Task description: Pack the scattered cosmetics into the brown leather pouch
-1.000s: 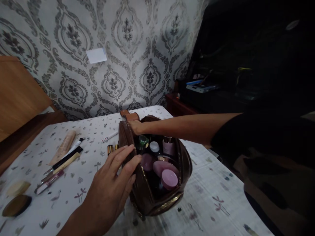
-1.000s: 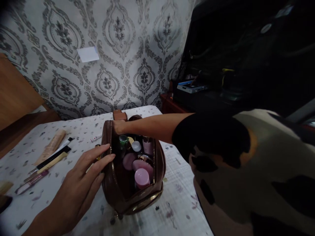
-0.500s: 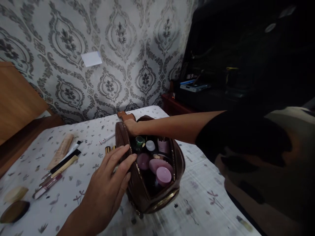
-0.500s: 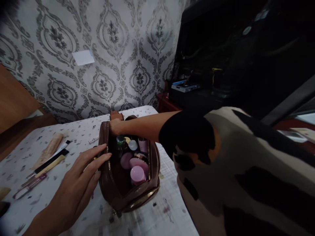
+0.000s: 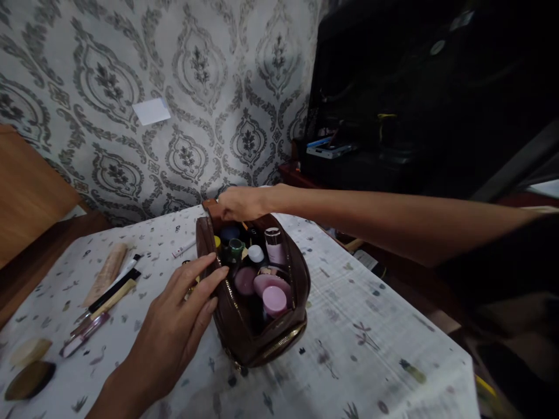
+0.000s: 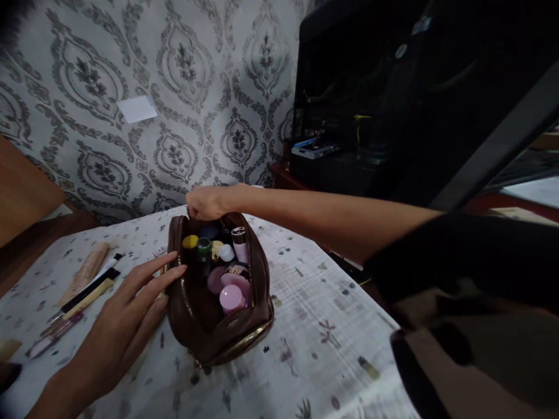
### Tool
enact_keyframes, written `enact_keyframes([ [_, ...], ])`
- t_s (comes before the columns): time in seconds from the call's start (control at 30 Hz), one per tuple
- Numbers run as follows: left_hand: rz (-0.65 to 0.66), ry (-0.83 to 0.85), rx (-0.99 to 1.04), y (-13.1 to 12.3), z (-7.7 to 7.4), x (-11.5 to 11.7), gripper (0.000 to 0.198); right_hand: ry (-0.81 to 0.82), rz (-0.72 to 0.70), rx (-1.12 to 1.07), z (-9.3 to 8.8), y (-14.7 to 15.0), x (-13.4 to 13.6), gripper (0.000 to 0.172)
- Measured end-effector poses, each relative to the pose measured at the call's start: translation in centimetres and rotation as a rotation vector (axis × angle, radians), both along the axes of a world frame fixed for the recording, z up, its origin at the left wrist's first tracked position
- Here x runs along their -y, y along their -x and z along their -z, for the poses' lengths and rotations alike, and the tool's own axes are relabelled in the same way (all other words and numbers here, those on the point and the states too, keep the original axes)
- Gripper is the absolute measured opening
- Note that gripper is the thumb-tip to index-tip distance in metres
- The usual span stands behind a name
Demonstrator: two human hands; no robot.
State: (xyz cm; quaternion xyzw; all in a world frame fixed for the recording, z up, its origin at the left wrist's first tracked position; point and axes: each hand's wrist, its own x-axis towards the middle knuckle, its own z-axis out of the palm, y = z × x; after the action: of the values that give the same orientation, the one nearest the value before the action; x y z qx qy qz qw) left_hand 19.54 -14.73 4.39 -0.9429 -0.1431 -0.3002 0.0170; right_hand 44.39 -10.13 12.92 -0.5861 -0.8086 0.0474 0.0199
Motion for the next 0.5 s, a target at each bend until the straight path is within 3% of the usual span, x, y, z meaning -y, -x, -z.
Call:
enact_keyframes([
  [0.13,-0.001,0.007,-0.037,0.2,-0.6,0.2,0.04,-0.343,0.133,-0.132,-0.8,-1.6,4.5,0.02],
  [0.27,-0.062,0.083,-0.036,1.0,-0.3,-0.2,0.039,-0.619,0.341,-0.509,1.2,-2.2,9.8,0.036],
  [0.33,-0.141,0.117,-0.024,1.9,0.4,-0.9,0.036,-0.729,0.373,-0.618,2.6,-1.7,12.6,0.041],
  [0.4,-0.239,0.125,-0.027,3.3,1.5,-2.0,0.034,-0.829,0.348,-0.634,3.9,-0.6,15.2,0.038],
  [0.5,-0.376,0.124,-0.062,6.0,3.5,-3.8,0.037,-0.809,0.147,-0.568,5.2,2.1,18.4,0.034],
])
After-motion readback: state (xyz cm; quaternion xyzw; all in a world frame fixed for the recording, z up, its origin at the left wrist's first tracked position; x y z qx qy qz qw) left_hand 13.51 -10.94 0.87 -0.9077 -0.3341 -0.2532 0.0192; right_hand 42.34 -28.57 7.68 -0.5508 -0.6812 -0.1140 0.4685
